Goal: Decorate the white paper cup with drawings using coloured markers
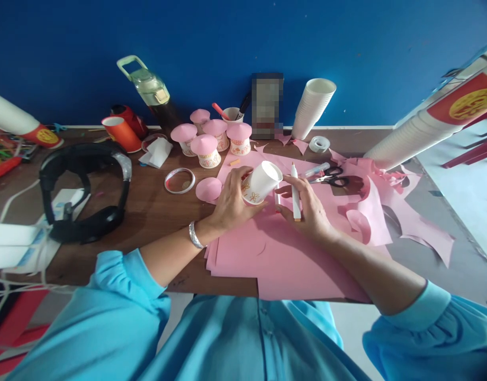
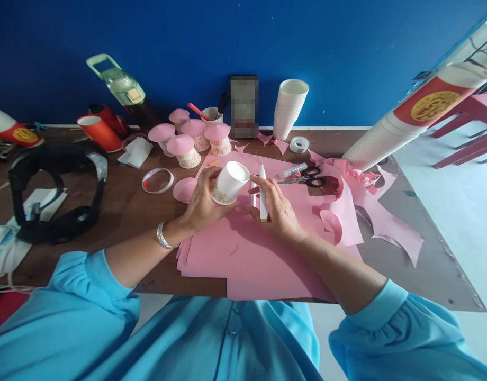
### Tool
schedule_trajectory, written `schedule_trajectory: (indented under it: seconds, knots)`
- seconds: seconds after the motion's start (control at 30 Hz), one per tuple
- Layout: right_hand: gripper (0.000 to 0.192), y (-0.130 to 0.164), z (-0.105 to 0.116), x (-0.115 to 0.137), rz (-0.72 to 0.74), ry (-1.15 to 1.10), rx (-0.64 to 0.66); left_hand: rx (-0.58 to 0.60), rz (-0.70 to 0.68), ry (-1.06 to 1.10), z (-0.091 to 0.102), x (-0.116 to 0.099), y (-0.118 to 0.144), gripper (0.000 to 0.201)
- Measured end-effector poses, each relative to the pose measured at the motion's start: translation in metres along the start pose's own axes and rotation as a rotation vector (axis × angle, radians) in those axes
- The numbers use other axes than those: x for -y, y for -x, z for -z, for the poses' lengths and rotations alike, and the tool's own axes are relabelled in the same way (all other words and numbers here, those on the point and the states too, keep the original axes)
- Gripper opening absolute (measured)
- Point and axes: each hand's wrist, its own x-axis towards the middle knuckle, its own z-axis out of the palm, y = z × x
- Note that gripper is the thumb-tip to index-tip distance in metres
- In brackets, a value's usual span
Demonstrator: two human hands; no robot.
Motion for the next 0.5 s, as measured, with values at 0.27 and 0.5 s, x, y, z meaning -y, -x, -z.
schedule_trajectory:
  seconds: [0.27,0.5]
  knots:
    - [0.066,-0.001,-0.002,0.003,0.036,0.0,0.013,0.163,0.324,0.433,0.005,0.001,-0.007,0.081]
    - [0.062,-0.003,-0.002,0.005,0.074,-0.023,0.023,0.347,0.431,0.801,0.011,-0.005,-0.008,0.07]
